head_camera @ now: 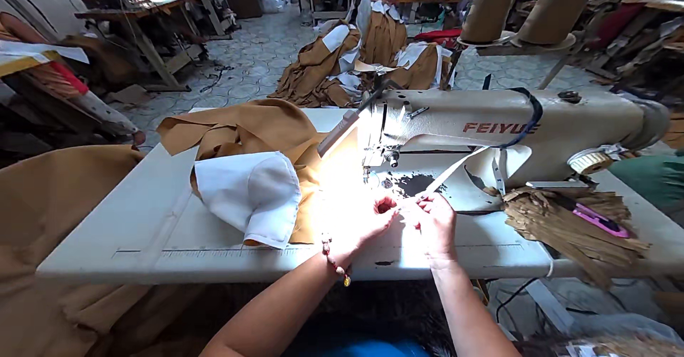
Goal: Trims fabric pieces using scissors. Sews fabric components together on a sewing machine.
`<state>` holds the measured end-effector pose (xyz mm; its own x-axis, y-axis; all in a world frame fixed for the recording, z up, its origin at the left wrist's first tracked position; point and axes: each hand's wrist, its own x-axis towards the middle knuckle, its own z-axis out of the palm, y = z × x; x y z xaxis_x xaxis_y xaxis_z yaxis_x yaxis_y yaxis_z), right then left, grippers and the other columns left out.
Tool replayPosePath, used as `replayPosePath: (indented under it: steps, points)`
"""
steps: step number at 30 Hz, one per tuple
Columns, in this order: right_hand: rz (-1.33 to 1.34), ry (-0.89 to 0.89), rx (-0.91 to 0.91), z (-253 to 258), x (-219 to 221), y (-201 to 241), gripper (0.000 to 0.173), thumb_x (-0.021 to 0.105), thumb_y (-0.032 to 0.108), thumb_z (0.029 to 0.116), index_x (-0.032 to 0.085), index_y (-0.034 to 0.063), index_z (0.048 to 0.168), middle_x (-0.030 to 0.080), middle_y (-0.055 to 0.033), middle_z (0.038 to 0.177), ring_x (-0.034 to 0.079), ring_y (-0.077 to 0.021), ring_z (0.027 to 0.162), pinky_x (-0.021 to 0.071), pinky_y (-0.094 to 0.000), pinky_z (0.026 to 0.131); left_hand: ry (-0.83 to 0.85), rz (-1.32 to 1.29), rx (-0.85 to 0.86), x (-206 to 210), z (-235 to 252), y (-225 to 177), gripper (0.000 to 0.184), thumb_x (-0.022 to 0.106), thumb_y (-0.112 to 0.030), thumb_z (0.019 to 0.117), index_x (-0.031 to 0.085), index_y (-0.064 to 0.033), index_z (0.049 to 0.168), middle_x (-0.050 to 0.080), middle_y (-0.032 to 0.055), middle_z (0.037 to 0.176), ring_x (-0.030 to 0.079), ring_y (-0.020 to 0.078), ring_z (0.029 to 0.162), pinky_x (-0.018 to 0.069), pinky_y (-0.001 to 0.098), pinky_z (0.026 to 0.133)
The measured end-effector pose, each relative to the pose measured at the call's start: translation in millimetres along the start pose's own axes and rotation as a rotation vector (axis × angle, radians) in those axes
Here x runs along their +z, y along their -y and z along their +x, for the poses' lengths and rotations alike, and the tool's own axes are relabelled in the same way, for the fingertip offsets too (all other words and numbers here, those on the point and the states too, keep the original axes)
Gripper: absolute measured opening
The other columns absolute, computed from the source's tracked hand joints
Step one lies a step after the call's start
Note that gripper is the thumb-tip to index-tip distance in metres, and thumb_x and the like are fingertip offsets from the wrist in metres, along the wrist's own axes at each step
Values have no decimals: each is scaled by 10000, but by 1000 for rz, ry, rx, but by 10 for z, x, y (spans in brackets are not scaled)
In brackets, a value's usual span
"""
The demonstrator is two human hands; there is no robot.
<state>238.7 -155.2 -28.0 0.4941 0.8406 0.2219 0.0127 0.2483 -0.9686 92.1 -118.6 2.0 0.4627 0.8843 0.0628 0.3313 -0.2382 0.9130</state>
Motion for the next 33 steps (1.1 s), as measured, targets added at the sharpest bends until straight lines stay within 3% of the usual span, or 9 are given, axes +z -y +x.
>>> replayPosePath:
  steps: [4, 9, 17, 21, 23, 25, 27, 30, 33]
  points:
    - [-140, 98, 3, -17, 12, 29, 237, 765, 4, 821, 608, -2, 997, 659, -2, 714, 574, -20, 514, 488, -181, 474, -38, -12, 51, 6, -18, 25, 97, 648, -94, 965, 726, -38, 951, 687, -10, 839, 601, -20, 752, 495, 174, 715]
    - [-185, 58, -52, -8, 30, 34, 184, 783, 21, 831, 637, 14, 943, 658, 4, 705, 571, -17, 501, 502, -182, 478, -60, 33, 17, -6, -26, -1, 122, 661, -114, 967, 714, -23, 1027, 694, 30, 870, 617, 17, 769, 508, 199, 737]
    - [-242, 55, -1, -30, 45, 49, 260, 808, 6, 810, 612, 1, 981, 629, -17, 681, 575, -48, 499, 518, -210, 490, -57, 80, 76, -3, -34, 37, 98, 660, -105, 971, 723, -47, 924, 674, -9, 799, 593, 0, 715, 486, 189, 684]
    - [-310, -22, 32, -22, 65, 69, 332, 825, -31, 782, 605, -45, 1030, 624, -56, 712, 593, -80, 530, 546, -244, 528, -120, 324, 265, 96, -67, 114, 154, 616, -122, 989, 734, -35, 940, 704, 43, 800, 642, 72, 721, 518, 256, 695]
    - [-358, -66, 31, -8, 50, 54, 332, 778, -41, 806, 605, -80, 1087, 642, -96, 774, 621, -124, 581, 570, -306, 580, -191, 427, 451, 162, -82, 173, 165, 608, -85, 966, 730, -27, 872, 695, 68, 753, 669, 138, 693, 539, 310, 658]
    - [-325, -122, 65, 44, 20, 37, 274, 736, -33, 862, 595, -68, 1094, 648, -94, 781, 623, -124, 579, 572, -311, 573, -199, 440, 565, 183, -124, 193, 160, 600, -63, 955, 716, -39, 848, 691, 62, 748, 683, 145, 696, 561, 313, 664]
    - [-312, -97, 74, 62, -16, 8, 221, 720, -9, 893, 597, -46, 1074, 666, -93, 782, 653, -126, 587, 592, -308, 577, -158, 386, 504, 142, -207, 160, 154, 606, -67, 963, 732, -26, 882, 717, 67, 794, 699, 128, 745, 578, 295, 728]
    - [-385, 46, 30, -52, -50, -12, 179, 700, 28, 919, 675, -57, 1074, 714, -143, 870, 707, -184, 720, 614, -375, 709, -49, 249, 210, -91, -289, 93, 171, 585, -70, 993, 730, 8, 1036, 736, 87, 937, 690, 96, 854, 558, 281, 834]
    - [-298, 237, 81, -229, -15, 95, 166, 651, -1, 938, 693, -67, 1085, 724, -98, 839, 705, -91, 691, 617, -266, 685, -2, 206, 143, -307, -298, 81, 190, 532, -4, 993, 669, 40, 1118, 693, 117, 960, 652, 127, 832, 543, 295, 806]
